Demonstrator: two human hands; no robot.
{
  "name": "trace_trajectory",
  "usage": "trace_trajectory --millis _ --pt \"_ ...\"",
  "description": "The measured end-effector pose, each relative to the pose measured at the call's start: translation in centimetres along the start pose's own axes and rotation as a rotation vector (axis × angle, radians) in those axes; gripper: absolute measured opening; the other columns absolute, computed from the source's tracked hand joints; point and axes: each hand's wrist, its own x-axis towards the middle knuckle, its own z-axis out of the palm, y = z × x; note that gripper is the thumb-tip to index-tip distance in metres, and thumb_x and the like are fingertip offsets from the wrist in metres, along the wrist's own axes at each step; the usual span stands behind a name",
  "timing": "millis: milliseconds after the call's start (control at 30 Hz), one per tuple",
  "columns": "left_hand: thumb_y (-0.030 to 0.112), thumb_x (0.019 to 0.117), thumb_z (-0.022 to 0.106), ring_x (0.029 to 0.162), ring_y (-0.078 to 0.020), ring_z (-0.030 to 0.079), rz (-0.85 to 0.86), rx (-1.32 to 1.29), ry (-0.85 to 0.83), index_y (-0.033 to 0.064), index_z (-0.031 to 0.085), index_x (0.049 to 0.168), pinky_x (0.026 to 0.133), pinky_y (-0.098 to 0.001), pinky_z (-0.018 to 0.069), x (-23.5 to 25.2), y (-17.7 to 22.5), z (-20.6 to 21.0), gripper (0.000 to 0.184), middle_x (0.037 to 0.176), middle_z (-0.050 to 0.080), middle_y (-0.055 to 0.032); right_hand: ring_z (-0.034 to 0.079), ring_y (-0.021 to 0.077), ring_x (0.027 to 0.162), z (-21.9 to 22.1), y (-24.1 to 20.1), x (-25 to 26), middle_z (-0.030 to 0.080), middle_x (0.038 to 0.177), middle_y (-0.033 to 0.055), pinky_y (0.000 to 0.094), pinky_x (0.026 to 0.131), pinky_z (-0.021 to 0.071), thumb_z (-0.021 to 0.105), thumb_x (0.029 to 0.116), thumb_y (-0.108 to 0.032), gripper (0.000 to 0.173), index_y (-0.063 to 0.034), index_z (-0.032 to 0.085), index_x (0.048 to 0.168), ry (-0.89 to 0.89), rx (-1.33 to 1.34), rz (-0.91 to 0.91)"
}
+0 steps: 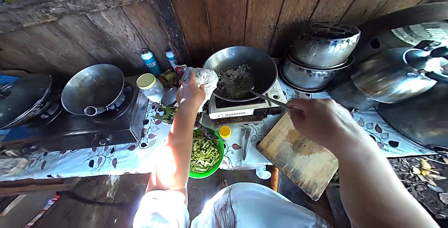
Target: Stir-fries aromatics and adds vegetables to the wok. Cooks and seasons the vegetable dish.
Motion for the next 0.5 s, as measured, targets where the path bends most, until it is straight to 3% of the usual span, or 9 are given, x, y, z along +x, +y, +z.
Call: trace_trajectory --millis 67,233,367,500 --pt "0.036 0.104 0.058 0.125 -0.0469 0.059 -0.003 -0.005 0.004 0.017 0.035 0.16 0.098 -0.063 0.0483 0.0 0.0 0.1 0.063 0.149 0.047 -0.0299 0.07 0.0407 0.077 -0.3 -0.4 -0.6 0.071 0.081 0.0182 0.061 0.063 0.0522 0.059 0.1001 -0.011 0.02 -0.0072 0.077 0.107 0.009 -0.036 -0.021" --pt "0.036 0.1036 0.059 0.125 -0.0463 0.059 -0.009 0.008 -0.005 0.0171 0.035 0.16 0.098 -0.0621 0.0489 0.0 0.0 0.0 0.064 0.147 0.05 -0.0296 0.07 0.0463 0.102 3.6 -1.7 4.7 0.073 0.104 0.0244 0.0663 0.08 0.0525 0.05 0.1054 -0.014 0.028 -0.0052 0.072 0.12 -0.066 0.021 0.091" --pt "0.037 0.104 0.058 0.125 -0.0456 0.059 -0.024 0.019 -0.016 0.0188 0.033 0.161 0.098 -0.0614 0.0493 0.1 0.1 0.0 0.065 0.149 0.048 -0.0289 0.069 0.0463 0.107 6.3 -2.0 8.3 0.071 0.11 0.0258 0.0654 0.084 0.053 0.047 0.1064 -0.015 0.031 -0.003 0.069 0.125 -0.025 0.081 0.105" --pt "0.037 0.1039 0.059 0.125 -0.0459 0.059 -0.017 0.01 -0.01 0.0177 0.034 0.16 0.098 -0.0616 0.0489 0.0 0.2 0.0 0.064 0.148 0.049 -0.0289 0.069 0.0454 0.107 6.6 -1.2 8.5 0.072 0.11 0.0245 0.0652 0.085 0.0525 0.048 0.1055 -0.015 0.031 -0.0058 0.07 0.126 -0.07 0.087 0.069"
